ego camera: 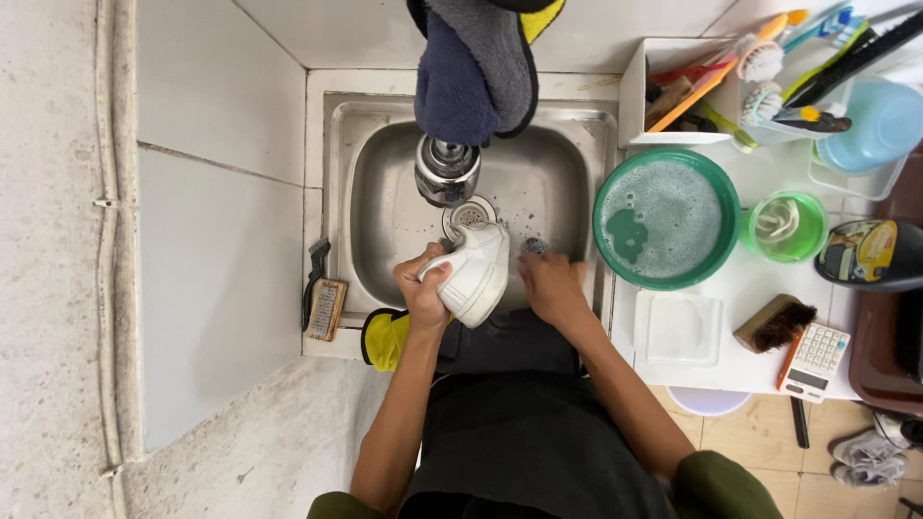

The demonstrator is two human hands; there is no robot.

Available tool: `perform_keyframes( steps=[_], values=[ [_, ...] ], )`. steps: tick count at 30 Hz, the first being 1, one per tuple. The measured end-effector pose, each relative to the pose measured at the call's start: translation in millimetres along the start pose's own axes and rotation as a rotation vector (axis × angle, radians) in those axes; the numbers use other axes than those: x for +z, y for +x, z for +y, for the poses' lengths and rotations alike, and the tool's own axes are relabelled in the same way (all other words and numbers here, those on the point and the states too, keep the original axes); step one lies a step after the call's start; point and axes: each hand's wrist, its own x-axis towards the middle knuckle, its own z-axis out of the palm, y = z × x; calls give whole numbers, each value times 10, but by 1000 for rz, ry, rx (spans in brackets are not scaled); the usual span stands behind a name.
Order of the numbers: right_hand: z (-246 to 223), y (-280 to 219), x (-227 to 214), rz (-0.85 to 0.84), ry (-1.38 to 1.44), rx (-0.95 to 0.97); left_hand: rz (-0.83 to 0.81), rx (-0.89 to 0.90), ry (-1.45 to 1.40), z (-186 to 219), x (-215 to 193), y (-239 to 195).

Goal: The person scrubs a white sneaker in a sink using a brush and soapy water, then wipes the shoe with a yellow cloth. The person repeats the scrubbing and wiping process on different parts of the shoe.

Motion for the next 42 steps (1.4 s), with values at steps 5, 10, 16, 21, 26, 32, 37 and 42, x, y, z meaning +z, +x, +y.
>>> perform_keyframes(
  steps=[5, 10, 16, 21, 26, 32, 37, 42],
  values=[
    [-514, -331, -365, -406, 1381, -6, -18, 110, 146, 287, 304, 55],
    [-566, -192, -74, -428, 1945, 181, -138, 91, 348, 468, 226, -43],
    [-616, -24, -198, -406, 1116, 153, -91, -539, 500, 332, -407, -443],
    [-1732, 308, -227, 265, 154, -494, 172, -855, 602, -412, -919, -1127],
    [-3010, 1096, 630, -177, 185, -341, 54, -709, 548, -351, -946, -1144],
    [-3548, 1151, 805, -97, 433, -57, 104, -771, 598, 291, -1061, -849],
    [-3516, 1448, 1008, 39, 800, 121, 73, -822, 612, 545, -1101, -718],
    [-3281, 1152, 251, 240, 1546, -39, -116, -907, 608, 350, -859, -565]
  ],
)
